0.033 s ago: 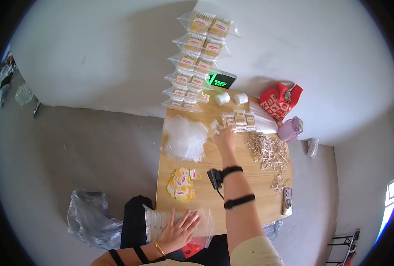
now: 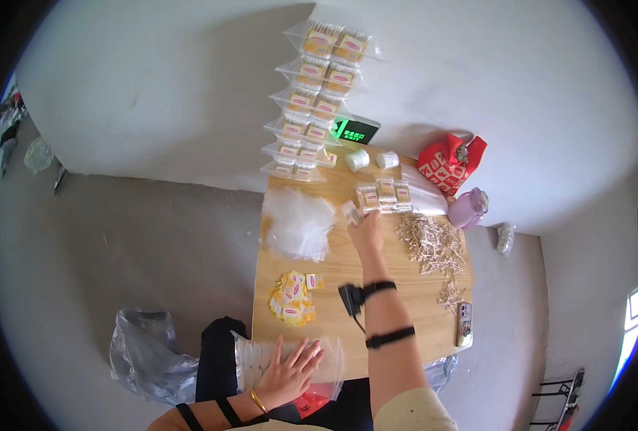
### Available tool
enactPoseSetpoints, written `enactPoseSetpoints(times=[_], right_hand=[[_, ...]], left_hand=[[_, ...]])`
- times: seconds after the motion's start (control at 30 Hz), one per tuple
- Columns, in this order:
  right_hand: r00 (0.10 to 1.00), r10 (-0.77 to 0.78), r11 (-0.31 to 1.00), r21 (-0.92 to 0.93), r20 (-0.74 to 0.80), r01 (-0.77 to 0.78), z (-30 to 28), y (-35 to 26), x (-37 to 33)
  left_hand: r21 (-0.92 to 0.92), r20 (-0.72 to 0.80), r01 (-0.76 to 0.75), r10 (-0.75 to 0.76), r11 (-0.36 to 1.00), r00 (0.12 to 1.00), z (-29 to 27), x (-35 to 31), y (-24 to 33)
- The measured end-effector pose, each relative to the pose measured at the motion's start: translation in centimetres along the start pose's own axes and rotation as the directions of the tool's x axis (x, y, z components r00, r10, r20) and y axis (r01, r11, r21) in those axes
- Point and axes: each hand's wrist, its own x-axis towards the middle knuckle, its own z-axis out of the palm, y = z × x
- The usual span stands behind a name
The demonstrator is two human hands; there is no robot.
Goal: The person packs small individually wrapped items into a larger clear plastic bag. They arrange the items in rows, fold the bag, and place the completed package on a stack of similar packages.
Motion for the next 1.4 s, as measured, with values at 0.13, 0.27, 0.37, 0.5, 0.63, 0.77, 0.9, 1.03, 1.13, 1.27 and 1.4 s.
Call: enactPoseSetpoints(times=[0.13, 0.27, 0.37, 0.5, 0.63, 0.77, 0.9, 1.03, 1.13, 1.27, 1.4], right_hand=[[0.974, -0.217, 0.971, 0.087, -0.063, 0.222, -3.7, 6.7, -10.6], [0.967, -0.247, 0.965, 0.08, -0.056, 0.251, -5.1, 15.8, -19.8], [0.976, -0.216, 0.973, 0.075, -0.043, 0.218, -5.7, 19.0, -24.2], [0.97, -0.227, 0.974, 0.009, -0.087, 0.228, -5.8, 21.3, -26.4], [0.971, -0.221, 0.975, -0.049, -0.095, 0.217, -5.5, 21.6, -26.5], [0.955, -0.263, 0.963, -0.088, -0.135, 0.253, -5.9, 20.9, -26.0], [0.908, -0.386, 0.92, -0.135, -0.16, 0.367, -6.9, 20.6, -24.9], [0.891, -0.415, 0.91, -0.094, -0.184, 0.404, -7.8, 20.4, -25.1], [0.999, -0.004, 0.829, 0.559, -0.042, 0.027, -7.4, 21.3, -25.2], [0.946, -0.21, -0.327, 0.895, 0.245, -0.304, -9.3, 22.6, -27.8], [0.961, -0.217, -0.536, 0.802, 0.17, -0.263, -12.3, 20.5, -31.0]], left_hand=[[0.042, 0.028, 0.026, -0.027, 0.999, 0.999, -0.4, -0.2, 0.6], [0.086, -0.004, 0.01, -0.01, 0.996, 1.0, -0.2, 0.1, 1.1], [0.097, -0.006, 0.017, -0.017, 0.995, 1.0, 0.3, -0.2, 1.3], [0.106, -0.025, 0.016, -0.013, 0.994, 1.0, -0.1, 0.0, 2.2], [0.152, -0.045, 0.006, 0.001, 0.988, 0.999, 0.5, 0.0, 2.3], [0.179, -0.049, 0.004, 0.005, 0.984, 0.999, 0.4, -0.1, 2.5], [0.196, -0.039, 0.012, -0.004, 0.98, 0.999, 0.3, 0.0, 2.8], [0.196, -0.042, 0.009, -0.001, 0.981, 0.999, 0.5, -0.1, 2.9], [0.185, -0.029, 0.017, -0.012, 0.983, 1.0, 0.7, 0.1, 3.0], [0.167, -0.01, 0.024, -0.022, 0.986, 1.0, 0.9, 0.1, 2.9], [0.181, -0.038, 0.026, -0.02, 0.983, 0.999, 1.2, -0.2, 2.7]])
